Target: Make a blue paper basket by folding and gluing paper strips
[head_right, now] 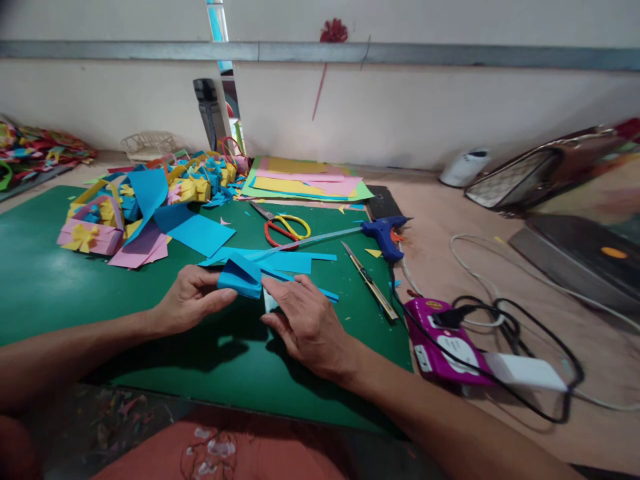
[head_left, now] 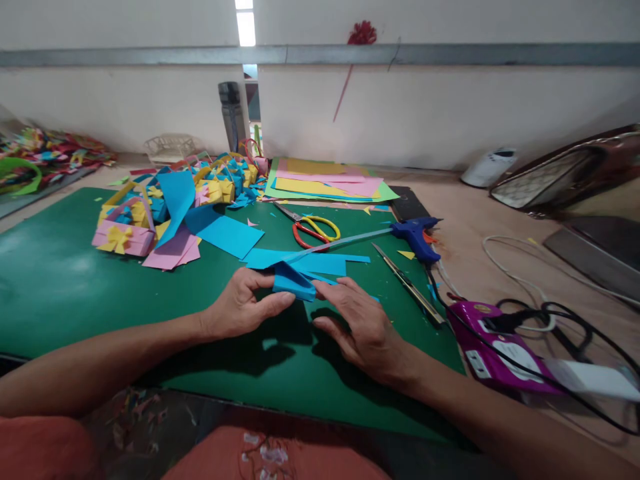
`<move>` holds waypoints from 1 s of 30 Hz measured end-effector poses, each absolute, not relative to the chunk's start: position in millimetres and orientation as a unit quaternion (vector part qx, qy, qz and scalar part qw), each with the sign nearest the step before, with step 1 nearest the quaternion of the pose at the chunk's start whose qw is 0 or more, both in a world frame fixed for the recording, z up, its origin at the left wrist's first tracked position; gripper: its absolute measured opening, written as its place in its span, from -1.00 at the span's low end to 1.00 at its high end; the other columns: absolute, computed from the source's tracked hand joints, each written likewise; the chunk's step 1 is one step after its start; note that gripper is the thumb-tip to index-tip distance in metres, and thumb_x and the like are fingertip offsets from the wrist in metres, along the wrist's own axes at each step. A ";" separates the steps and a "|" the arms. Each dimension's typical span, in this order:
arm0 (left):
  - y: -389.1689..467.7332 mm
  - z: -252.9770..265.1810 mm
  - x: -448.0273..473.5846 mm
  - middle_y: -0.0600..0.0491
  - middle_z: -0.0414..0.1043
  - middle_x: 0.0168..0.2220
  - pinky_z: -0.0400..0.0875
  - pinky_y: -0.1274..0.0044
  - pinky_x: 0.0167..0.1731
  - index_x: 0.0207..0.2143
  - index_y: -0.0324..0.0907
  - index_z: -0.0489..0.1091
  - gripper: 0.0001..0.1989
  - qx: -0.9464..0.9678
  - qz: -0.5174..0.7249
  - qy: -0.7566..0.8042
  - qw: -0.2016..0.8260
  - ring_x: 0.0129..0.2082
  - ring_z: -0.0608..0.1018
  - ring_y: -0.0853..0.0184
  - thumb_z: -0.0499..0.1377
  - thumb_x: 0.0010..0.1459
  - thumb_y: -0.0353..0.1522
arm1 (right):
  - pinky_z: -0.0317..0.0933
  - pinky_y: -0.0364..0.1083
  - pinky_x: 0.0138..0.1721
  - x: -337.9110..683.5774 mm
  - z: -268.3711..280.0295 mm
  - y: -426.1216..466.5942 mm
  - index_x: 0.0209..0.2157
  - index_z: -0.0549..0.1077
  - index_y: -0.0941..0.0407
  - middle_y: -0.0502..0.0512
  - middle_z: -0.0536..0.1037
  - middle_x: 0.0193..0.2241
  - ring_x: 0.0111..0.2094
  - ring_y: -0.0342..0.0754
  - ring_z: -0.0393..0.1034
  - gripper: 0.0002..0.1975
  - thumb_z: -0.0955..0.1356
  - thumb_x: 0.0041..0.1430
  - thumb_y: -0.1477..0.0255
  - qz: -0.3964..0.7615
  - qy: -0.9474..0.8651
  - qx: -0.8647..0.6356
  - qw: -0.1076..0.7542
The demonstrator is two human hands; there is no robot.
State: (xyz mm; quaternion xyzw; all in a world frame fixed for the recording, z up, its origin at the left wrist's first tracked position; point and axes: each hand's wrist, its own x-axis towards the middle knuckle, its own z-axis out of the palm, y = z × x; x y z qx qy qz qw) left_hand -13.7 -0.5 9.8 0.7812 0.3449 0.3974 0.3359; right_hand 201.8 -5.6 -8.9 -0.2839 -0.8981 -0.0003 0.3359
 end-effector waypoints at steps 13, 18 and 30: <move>-7.5 15.7 -0.8 0.19 0.07 -0.64 0.06 0.65 -0.56 -0.66 -0.26 0.17 -0.71 0.847 0.363 0.314 0.229 -0.58 0.12 0.54 -0.02 0.13 -0.50 | 0.25 0.04 -0.16 192.8 9.9 -9.4 0.01 0.25 0.15 0.13 0.54 -0.32 -0.27 0.00 0.41 -0.64 0.26 0.22 0.31 0.000 -0.884 -0.289 0.367; -3.6 26.3 1.4 0.20 -0.02 -0.66 -0.01 0.67 -0.62 -0.69 -0.25 0.09 -0.72 0.829 0.332 0.341 0.293 -0.62 0.07 0.55 -0.03 0.07 -0.51 | 0.27 -0.03 -0.19 192.0 27.0 -10.0 -0.08 0.32 0.13 0.12 0.53 -0.29 -0.24 -0.02 0.40 -0.78 0.22 0.23 0.47 -0.015 -0.892 -0.261 0.367; -0.4 47.4 4.6 0.21 0.03 -0.69 -0.04 0.68 -0.67 -0.66 -0.26 0.20 -0.78 0.811 0.244 0.380 0.371 -0.66 0.08 0.56 -0.02 0.01 -0.44 | 0.26 -0.10 -0.31 183.6 43.7 -12.2 0.02 0.28 0.21 0.21 0.54 -0.22 -0.33 -0.03 0.45 -0.64 0.23 0.18 0.46 0.083 -0.873 -0.380 0.295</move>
